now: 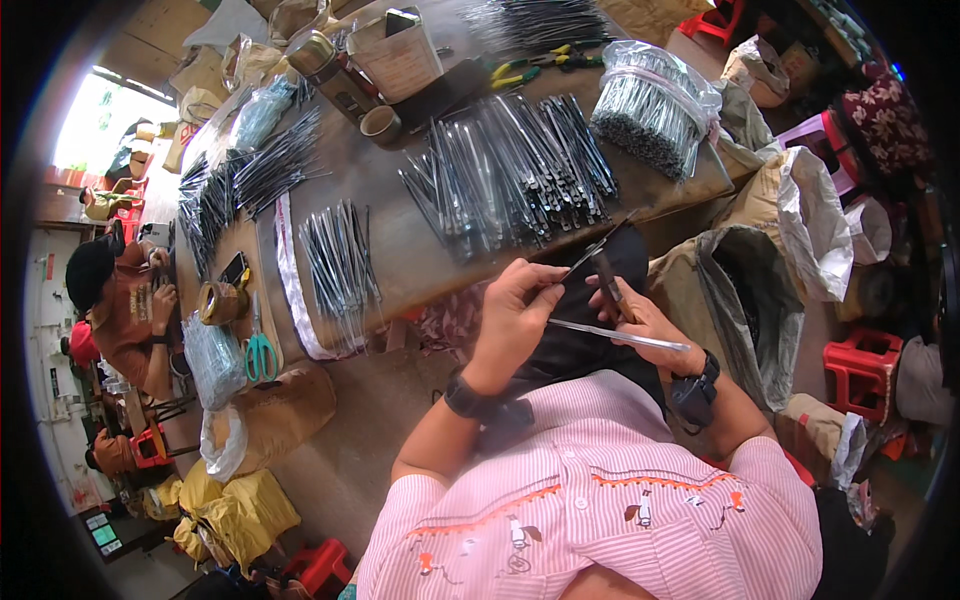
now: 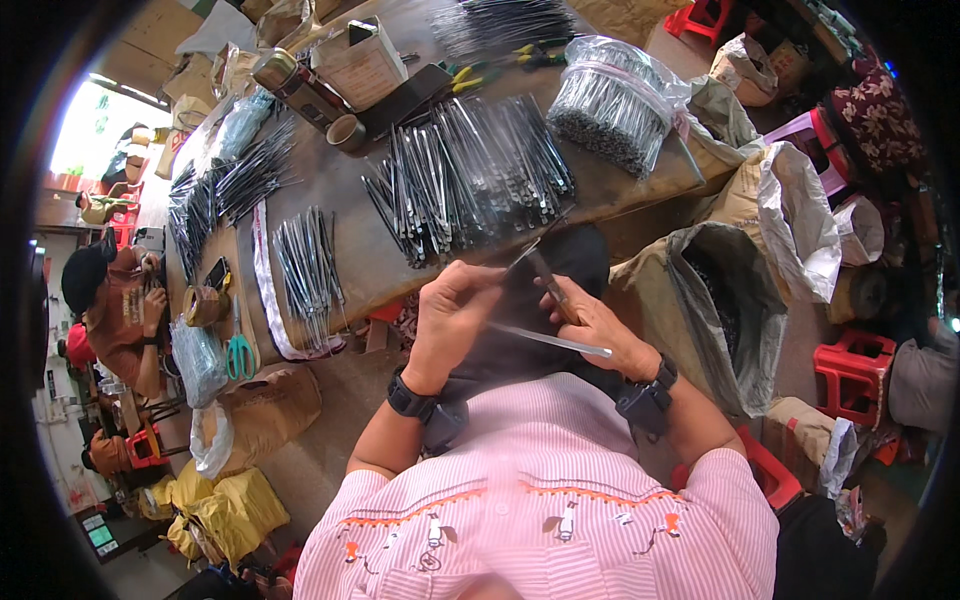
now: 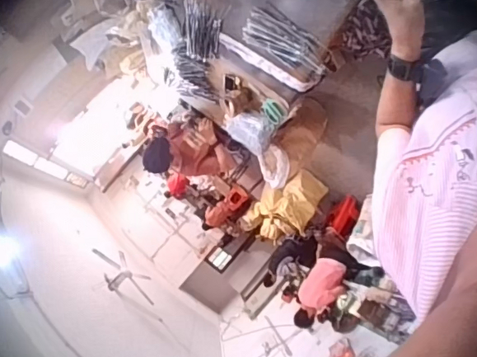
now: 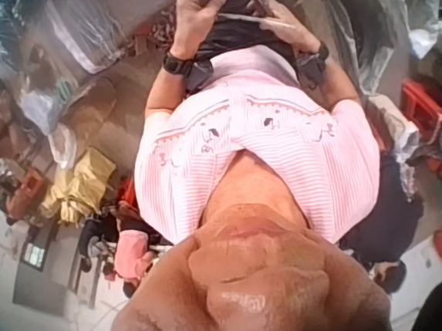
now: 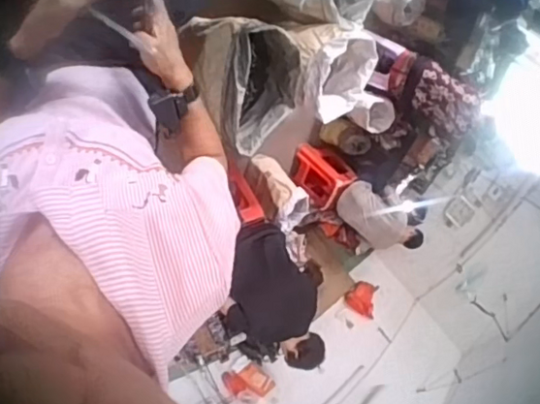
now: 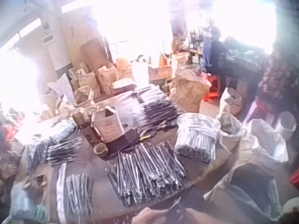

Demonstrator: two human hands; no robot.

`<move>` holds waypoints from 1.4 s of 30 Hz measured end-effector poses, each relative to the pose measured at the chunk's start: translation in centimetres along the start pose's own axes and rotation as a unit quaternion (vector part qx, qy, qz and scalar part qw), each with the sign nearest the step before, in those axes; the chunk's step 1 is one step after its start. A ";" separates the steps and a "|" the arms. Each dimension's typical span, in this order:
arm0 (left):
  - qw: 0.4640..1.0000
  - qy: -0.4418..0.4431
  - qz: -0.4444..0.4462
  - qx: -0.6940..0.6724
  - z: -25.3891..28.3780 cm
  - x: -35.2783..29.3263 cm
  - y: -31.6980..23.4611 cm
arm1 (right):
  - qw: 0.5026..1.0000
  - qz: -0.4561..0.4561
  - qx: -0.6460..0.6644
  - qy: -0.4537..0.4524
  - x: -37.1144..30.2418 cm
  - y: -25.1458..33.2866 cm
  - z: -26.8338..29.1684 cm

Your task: The person repeatedly picks up thin metal rods from a table, bends each one with pliers, and places the bent rods into a pile. The process is continuous and repetitive throughout the clip.

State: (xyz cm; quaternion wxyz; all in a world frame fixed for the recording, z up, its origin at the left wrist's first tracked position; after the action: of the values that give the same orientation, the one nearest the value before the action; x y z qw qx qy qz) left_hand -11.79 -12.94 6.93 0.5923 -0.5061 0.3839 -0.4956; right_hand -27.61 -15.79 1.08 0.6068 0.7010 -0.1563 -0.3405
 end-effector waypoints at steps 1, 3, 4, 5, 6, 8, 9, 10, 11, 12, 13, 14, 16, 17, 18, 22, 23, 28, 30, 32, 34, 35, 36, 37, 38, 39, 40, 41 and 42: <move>1.000 -0.003 0.002 -0.003 0.1 0.0 0.0 | 0.995 0.003 -0.098 -0.019 0.2 0.0 0.5; 1.000 -0.004 0.017 -0.008 0.3 0.1 0.3 | 0.989 0.035 -0.141 -0.023 0.0 0.6 0.8; 1.000 -0.003 0.029 -0.007 0.3 0.1 0.5 | 0.983 0.044 -0.175 -0.028 0.0 0.9 1.0; 1.000 -0.005 0.022 -0.012 0.3 0.1 0.4 | 0.976 0.053 -0.209 -0.034 -0.1 1.3 1.1; 1.000 -0.005 0.021 -0.014 0.2 0.1 0.3 | 0.972 0.057 -0.225 -0.040 -0.2 1.6 1.3; 1.000 -0.006 0.019 -0.015 0.1 0.1 0.2 | 0.963 0.086 -0.251 -0.051 -0.5 2.6 1.3; 1.000 -0.007 0.017 -0.013 0.1 0.1 0.2 | 0.959 0.102 -0.256 -0.061 -0.4 3.1 1.4; 1.000 -0.008 0.018 -0.009 0.1 0.1 0.1 | 0.954 0.140 -0.255 -0.071 -0.4 3.9 1.2; 1.000 -0.005 0.020 -0.010 0.0 0.1 0.2 | 0.948 0.165 -0.262 -0.080 -0.5 4.6 1.2; 1.000 -0.003 0.025 -0.009 0.0 0.0 0.2 | 0.950 0.162 -0.255 -0.081 -0.4 4.6 1.2; 1.000 0.000 0.030 -0.008 -0.1 -0.1 0.3 | 0.952 0.146 -0.257 -0.084 -0.5 4.5 1.4; 1.000 -0.001 0.030 -0.011 -0.1 -0.1 0.2 | 0.954 0.115 -0.262 -0.089 -0.4 4.1 1.6; 0.999 0.004 0.037 -0.012 -0.2 0.0 0.3 | 0.956 0.136 -0.246 -0.086 -0.4 4.7 1.4; 0.999 0.006 0.048 -0.020 -0.2 0.0 0.5 | 0.957 0.139 -0.240 -0.087 -0.4 4.9 1.3; 0.997 0.011 0.069 -0.025 -0.2 -0.1 0.8 | 0.958 0.135 -0.236 -0.087 -0.4 4.9 1.3; 0.998 0.002 0.054 0.011 0.8 -0.3 -0.5 | 0.961 0.100 -0.242 -0.084 0.1 4.8 1.2; 0.997 -0.013 0.037 0.059 1.5 -0.4 -1.1 | 0.961 0.085 -0.250 -0.081 0.3 4.6 1.1; 0.978 -0.077 -0.021 0.194 4.4 -1.5 -2.7 | 0.965 0.077 -0.237 -0.081 1.9 4.5 0.1; 0.974 -0.106 0.002 0.200 6.0 -1.9 -1.4 | 0.966 0.089 -0.233 -0.065 2.8 4.6 -1.1; 0.968 -0.143 0.016 0.208 8.1 -2.3 0.3 | 0.969 0.100 -0.219 -0.055 3.1 4.5 -2.0; 0.940 -0.217 0.001 0.262 12.2 -2.4 1.8 | 0.981 0.061 -0.182 -0.037 3.5 3.5 -2.1; 0.924 -0.253 -0.012 0.285 14.4 -2.6 2.5 | 0.985 0.027 -0.167 -0.034 3.6 2.7 -1.9; 0.903 -0.290 0.020 0.317 17.0 -2.8 3.9 | 0.990 0.022 -0.136 -0.035 3.8 2.4 -1.8; 0.879 -0.322 0.070 0.345 19.6 -3.3 5.4 | 0.994 0.039 -0.099 -0.032 3.8 2.6 -1.7; 0.863 -0.328 0.076 0.377 21.5 -3.5 6.1 | 0.996 0.030 -0.069 -0.039 3.7 2.3 -1.4; 0.846 -0.328 0.104 0.407 23.1 -3.9 7.0 | 0.998 0.019 -0.037 -0.048 3.6 2.0 -1.0; 0.841 -0.346 0.118 0.399 24.4 -4.5 7.8 | 0.999 0.024 -0.002 -0.048 3.5 1.9 -1.0; 0.835 -0.368 0.110 0.394 25.4 -5.1 8.0 | 0.998 0.017 0.010 -0.054 3.4 1.7 -0.8; 0.833 -0.352 0.133 0.406 26.1 -5.1 8.7 | 0.998 0.012 0.024 -0.059 3.3 1.5 -0.6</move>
State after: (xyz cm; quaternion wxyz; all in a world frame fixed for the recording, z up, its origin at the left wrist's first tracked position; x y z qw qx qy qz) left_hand 13.78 -2.29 3.25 0.8999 -0.3039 -0.0227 -0.3119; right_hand -24.50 -17.79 1.62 0.5837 0.6919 -0.2081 -0.3706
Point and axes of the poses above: each hand's wrist, its own x-axis towards the middle knuckle, its own z-axis out of the back of the hand, y = z × x, the point moved 10 cm from there along x, towards the middle knuckle, and after that the axes turned 6 degrees about x, right-handed, at the moved point
